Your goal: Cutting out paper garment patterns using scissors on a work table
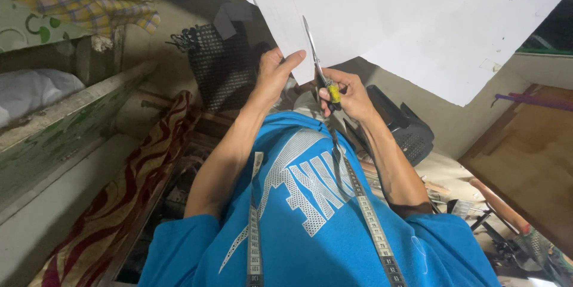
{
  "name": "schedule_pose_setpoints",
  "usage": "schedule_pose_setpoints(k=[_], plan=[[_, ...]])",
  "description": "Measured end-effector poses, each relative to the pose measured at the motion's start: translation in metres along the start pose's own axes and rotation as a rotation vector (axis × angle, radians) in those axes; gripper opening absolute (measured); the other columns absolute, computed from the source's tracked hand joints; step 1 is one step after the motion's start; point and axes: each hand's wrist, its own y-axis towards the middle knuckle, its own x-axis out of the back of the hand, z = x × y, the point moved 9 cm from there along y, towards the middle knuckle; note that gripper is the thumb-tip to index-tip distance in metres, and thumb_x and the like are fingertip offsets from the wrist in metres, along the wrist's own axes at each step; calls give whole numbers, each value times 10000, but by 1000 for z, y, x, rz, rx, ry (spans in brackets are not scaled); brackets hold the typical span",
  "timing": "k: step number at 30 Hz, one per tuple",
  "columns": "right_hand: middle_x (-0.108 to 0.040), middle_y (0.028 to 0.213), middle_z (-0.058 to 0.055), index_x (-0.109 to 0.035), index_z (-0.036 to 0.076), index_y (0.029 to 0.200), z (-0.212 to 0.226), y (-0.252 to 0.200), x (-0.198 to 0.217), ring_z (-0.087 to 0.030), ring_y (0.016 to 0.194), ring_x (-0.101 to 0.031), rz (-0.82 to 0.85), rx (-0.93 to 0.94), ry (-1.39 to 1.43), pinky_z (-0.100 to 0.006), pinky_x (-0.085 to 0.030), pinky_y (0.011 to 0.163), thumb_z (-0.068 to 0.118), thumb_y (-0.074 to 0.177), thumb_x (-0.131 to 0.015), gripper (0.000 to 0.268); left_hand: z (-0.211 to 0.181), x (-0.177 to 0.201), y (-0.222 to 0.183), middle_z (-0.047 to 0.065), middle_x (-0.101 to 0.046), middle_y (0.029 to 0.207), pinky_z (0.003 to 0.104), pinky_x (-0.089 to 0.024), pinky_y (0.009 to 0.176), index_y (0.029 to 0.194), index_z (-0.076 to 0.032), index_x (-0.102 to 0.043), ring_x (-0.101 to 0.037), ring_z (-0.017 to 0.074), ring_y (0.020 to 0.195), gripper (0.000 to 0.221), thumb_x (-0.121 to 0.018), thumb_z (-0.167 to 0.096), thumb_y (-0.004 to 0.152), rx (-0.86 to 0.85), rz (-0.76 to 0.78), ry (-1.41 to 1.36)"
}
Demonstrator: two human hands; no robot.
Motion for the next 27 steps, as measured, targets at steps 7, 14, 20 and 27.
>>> schedule_pose_setpoints(k=[7,14,20,27], plan=[[-648,604,-273,-633,-106,1301,4,6,-2,-295,465,-688,15,5,-3,-370,-588,455,47,863,-798,492,-1,3,-6,60,-724,726,290,-518,778,806,-21,-740,-622,92,742,271,-830,-267,875,12,4,-1],[-633,627,-273,-608,-140,1305,18,16,-10,-288,493,-682,46,40,6,-406,-617,451,80,886,-787,506,-9,2,-7,72,-733,732,278,-526,785,775,-7,-743,-628,99,741,288,-829,-261,881,17,29,-20],[-637,623,-270,-617,-151,1275,13,13,-5,-280,493,-685,32,14,-19,-407,-615,443,29,868,-792,478,6,10,-6,36,-669,730,293,-590,634,848,-17,-726,-673,104,650,243,-810,-245,847,168,-8,-76],[-643,650,-246,-592,-159,1301,22,20,-12,-266,530,-685,31,-27,-24,-386,-631,455,52,873,-797,519,12,33,39,51,-667,730,292,-567,664,834,-30,-698,-673,128,688,314,-789,-324,899,35,-79,-12]])
